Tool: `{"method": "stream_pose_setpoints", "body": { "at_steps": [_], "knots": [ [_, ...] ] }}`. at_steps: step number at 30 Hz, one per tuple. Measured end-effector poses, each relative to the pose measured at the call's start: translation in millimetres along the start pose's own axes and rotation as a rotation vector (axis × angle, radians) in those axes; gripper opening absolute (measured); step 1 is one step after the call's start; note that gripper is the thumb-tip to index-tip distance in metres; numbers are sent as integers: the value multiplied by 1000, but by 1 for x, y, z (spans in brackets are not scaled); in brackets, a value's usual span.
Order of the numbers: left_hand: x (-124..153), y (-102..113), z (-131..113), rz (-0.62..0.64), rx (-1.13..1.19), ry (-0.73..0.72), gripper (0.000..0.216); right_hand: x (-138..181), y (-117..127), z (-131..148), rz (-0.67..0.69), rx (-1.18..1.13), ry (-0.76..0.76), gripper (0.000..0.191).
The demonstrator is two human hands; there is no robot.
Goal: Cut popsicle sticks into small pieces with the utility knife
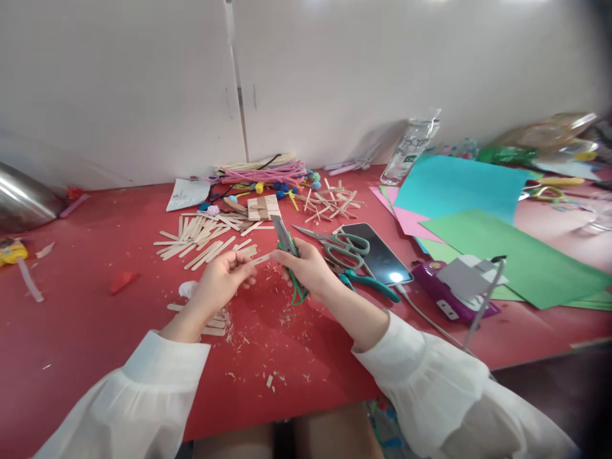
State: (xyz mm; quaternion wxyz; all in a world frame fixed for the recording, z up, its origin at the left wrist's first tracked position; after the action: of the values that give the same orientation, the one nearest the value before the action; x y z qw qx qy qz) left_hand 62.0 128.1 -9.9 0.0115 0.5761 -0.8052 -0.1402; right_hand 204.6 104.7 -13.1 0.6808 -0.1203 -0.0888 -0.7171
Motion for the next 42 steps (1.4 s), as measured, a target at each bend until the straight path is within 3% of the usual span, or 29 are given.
{"method": "stream_pose_setpoints", "body": {
  "at_steps": [4, 9, 18, 24, 29, 31, 36, 42],
  "knots": [
    [6, -22, -5, 168, 26, -28, 21, 3, -2, 6, 13, 31, 45, 19],
    [11, -30, -7, 235, 24, -58, 24, 5, -2, 8, 12, 61, 45, 16],
    [11, -28, -6, 223, 42, -51, 22, 8, -3, 6, 11, 31, 18, 15],
    [7, -20, -6, 164, -14, -43, 32, 8, 7, 11, -74, -33, 65, 12],
    [9, -27, -10, 264, -54, -95, 27, 11, 6, 19, -83, 54, 167, 14],
    [8, -22, -8, 205, 6, -66, 25, 14, 5, 22, -101, 84, 211, 19],
    [3, 8, -3, -91, 65, -22, 30, 28, -12, 27, -37, 256, 283, 38],
    [1, 18, -9, -177, 75, -91, 31, 48, -37, 30, 6, 613, 386, 50]
  ]
}}
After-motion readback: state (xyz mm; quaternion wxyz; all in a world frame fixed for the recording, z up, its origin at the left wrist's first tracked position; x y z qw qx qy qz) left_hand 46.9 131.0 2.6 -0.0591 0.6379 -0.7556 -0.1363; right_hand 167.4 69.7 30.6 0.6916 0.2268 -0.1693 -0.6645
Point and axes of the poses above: each hand's wrist, its own x-axis away from the middle knuckle, its own y-axis out of the back of the hand, z = x × y, the point moved 10 cm from there along -x, towards the middle knuckle, and after that the axes turned 13 degrees about -y, right-handed, at the moved point
